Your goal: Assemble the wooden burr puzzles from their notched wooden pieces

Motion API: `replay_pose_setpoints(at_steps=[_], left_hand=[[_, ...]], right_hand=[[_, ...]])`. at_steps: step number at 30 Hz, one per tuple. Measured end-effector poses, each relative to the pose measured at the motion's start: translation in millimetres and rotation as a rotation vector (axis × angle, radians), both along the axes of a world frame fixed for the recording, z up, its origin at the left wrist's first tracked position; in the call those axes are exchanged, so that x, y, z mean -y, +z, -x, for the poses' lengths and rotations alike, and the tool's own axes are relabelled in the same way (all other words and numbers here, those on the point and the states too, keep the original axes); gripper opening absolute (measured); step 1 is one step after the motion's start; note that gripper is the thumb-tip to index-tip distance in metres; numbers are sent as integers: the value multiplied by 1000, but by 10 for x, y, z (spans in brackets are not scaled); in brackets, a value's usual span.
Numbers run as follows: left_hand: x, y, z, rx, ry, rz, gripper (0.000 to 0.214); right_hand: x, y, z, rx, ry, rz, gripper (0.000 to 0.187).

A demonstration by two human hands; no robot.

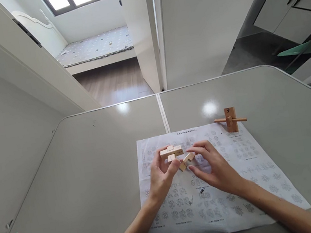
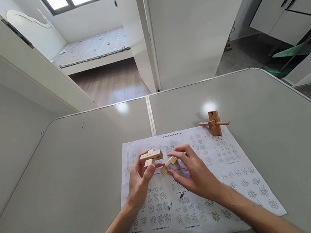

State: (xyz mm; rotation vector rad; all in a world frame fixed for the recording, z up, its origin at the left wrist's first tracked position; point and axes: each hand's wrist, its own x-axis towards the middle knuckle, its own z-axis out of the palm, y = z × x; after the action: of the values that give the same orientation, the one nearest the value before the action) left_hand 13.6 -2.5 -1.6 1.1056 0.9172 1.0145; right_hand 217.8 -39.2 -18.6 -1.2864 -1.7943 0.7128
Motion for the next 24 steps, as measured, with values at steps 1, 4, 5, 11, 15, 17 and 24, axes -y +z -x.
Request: replay_pose_setpoints(at_steps=[1,4,5,11,15,17,24], left_hand=[[1,11,0,-18,-1,-9,58],[3,28,5,-69,8,-34,60],[5,27,7,-75,5,-36,59],[20,-13,21,-112,-6,-100,53],[33,-11,28,-322,126,-418,56],[41,1,27,-439,158,-600,63],[65,-10,-3,-585,80,-925,68]], right_hand=[[-8,-11,-13,46,22,-16,41],[-35,-29,-41,137,85,-34,45],[-44,-31,-45,151,98,-38,44],[-55,-1,-40,46,83,21,20],[-49,84,-61,-250,31,289,31],[-52,131,-71,-405,57,448,37],[-42,157,-33,-800,151,776,43]])
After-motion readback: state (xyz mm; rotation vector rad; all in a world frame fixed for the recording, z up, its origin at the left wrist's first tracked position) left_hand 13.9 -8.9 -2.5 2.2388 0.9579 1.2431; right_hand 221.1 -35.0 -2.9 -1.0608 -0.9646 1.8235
